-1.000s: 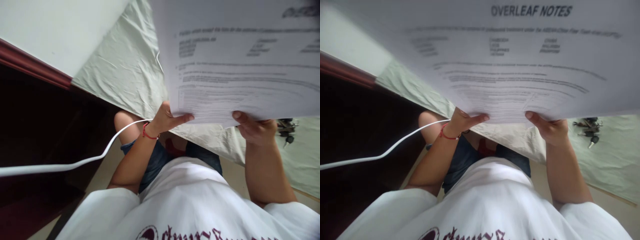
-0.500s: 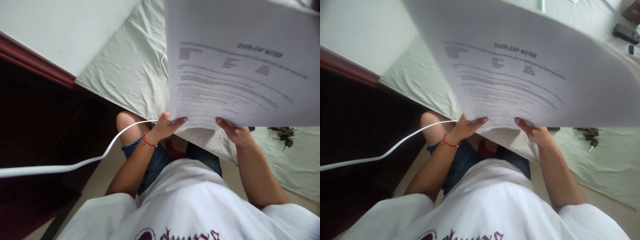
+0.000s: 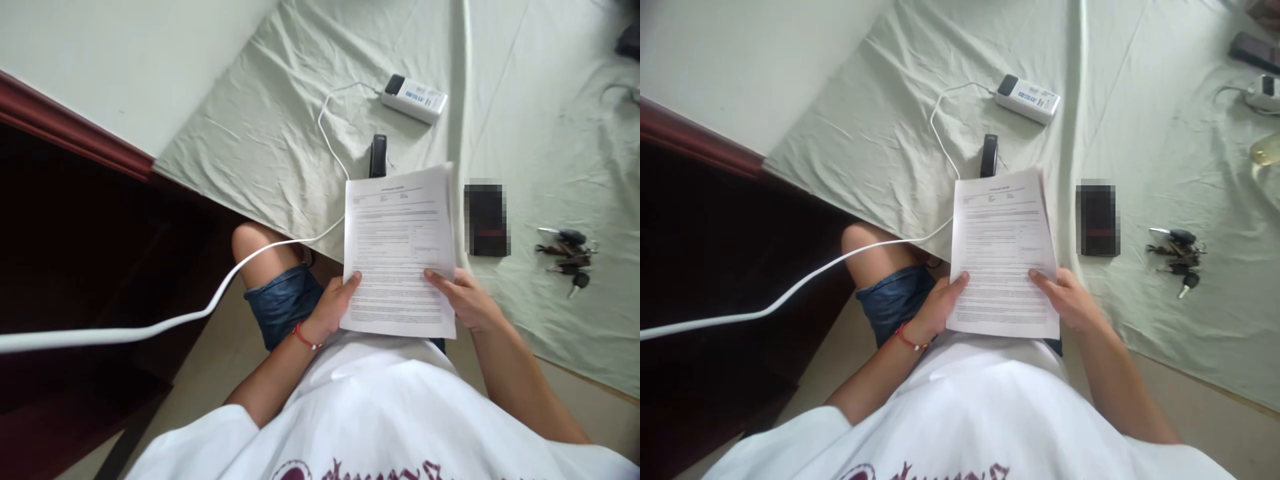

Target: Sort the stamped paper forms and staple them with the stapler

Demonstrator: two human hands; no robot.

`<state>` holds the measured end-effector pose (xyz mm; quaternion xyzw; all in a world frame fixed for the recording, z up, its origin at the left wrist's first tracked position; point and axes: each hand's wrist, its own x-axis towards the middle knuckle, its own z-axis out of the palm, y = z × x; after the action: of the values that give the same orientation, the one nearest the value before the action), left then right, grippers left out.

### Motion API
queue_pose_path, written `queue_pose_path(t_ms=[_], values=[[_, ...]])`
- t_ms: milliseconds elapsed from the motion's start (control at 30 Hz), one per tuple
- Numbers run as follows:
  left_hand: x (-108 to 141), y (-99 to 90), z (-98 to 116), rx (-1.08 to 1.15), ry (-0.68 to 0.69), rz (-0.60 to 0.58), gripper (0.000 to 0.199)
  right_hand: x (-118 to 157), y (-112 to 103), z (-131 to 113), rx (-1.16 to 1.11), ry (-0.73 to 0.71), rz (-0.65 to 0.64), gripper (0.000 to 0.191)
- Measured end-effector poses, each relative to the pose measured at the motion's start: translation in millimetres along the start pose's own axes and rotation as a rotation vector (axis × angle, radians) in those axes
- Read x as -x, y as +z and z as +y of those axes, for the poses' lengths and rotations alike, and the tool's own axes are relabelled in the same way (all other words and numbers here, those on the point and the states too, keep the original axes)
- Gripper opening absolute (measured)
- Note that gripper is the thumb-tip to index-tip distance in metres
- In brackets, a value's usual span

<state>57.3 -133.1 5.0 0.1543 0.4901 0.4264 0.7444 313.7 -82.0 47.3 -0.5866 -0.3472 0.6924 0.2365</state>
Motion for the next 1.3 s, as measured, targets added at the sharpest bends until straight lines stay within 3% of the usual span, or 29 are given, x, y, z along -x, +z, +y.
queue_pose_path(t_ms=[133,300,433,700,1000,1300], values=[[1,-2.9,-7,-0.036,-0.052,-0.008,0.061,-4,0,-6,-0.030,-0.098,0.059,0.039],[3,-1.6,-9,0.034,-0.062,-0.017,0.059,-13,0,-12,-0.064,-0.119,0.182,0.036],[3,0.0,-7,0.101,0.024,0.040,0.060,-16,2,-16,-0.071,-0.108,0.186,0.033],[2,3.9,-5,0.004,0.152,0.124,0.055,-18,-2,-20,-0.079,-0.071,0.279,0.026],[4,-2.4,-11,-0.115,0.231,0.164,0.046,-14,-1,-27,-0.103,-0.091,0.238,0.031],[1,7.9,5,-0.055,0.211,0.167,0.048,-23,-3,-21,-0.142,-0.128,0.303,0.029]])
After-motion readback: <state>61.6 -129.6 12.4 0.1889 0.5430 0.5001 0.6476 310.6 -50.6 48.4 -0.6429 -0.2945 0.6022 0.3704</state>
